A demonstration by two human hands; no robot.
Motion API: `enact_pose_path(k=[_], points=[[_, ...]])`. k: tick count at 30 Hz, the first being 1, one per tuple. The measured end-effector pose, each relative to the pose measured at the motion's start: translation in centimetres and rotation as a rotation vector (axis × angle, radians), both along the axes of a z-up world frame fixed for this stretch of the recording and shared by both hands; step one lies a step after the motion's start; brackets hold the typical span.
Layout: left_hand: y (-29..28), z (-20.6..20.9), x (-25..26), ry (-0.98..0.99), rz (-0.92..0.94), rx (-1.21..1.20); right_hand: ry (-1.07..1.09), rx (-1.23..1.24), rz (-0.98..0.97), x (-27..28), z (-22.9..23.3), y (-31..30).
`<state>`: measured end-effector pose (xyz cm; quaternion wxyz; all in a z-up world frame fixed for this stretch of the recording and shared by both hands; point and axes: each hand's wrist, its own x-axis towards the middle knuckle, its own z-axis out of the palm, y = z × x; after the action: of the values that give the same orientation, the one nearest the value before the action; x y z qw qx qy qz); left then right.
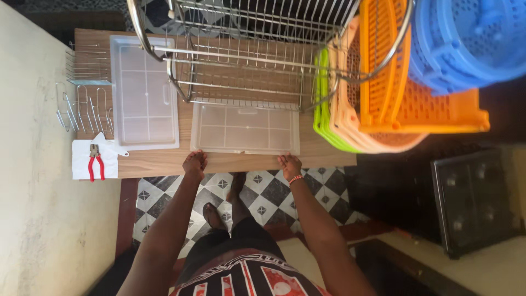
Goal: The person assembles a metal dish rack by attaching wire components and a plastic tray to the frame using pliers. They place the rack on a table, position the parts, and secure them with the tool.
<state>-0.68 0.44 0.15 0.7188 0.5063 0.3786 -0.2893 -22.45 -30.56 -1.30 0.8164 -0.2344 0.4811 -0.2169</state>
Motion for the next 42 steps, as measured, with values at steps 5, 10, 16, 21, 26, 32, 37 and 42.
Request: enact_pose_path(k=[5, 10, 16, 21, 26, 32, 37, 42], points=[[4.3, 1.0, -2.2, -0.068, -0.03, -0.051, 0.087, 0.016, 0.023, -3.6, -0.1, 3.8], [10.1, 2.9, -6.2, -0.26, -0.158, 0.022, -0.011, -0.025, 0.096, -7.2, 1.3, 8.2], [18.1, 5.4, -8.3, -0.465, -0.188, 0.19, 0.129, -0.104, 0.276, -6.7, 5.7, 12.0], [25.1, 6.8, -7.6, -0.552, -0.119, 0.289, 0.158, -0.169, 0.503, -2.7, 9.7, 14.6], [30.1, 8.4, -9.1, -0.565, -0.06, 0.441, 0.068, -0.259, 0.546, 3.2, 12.5, 18.4], [31.0, 9.0, -12.3, -0.488, 0.251, 0.439, 0.013, -0.264, 0.807, 8.7, 12.1, 27.4], [28.4, 8.8, -12.3, -0.473, 0.426, 0.228, 0.01, -0.409, 1.032, 11.1, 11.2, 35.6], [24.9, 8.7, -9.4, -0.401, 0.506, 0.156, -0.097, -0.386, 0.976, 14.7, 11.2, 36.3]])
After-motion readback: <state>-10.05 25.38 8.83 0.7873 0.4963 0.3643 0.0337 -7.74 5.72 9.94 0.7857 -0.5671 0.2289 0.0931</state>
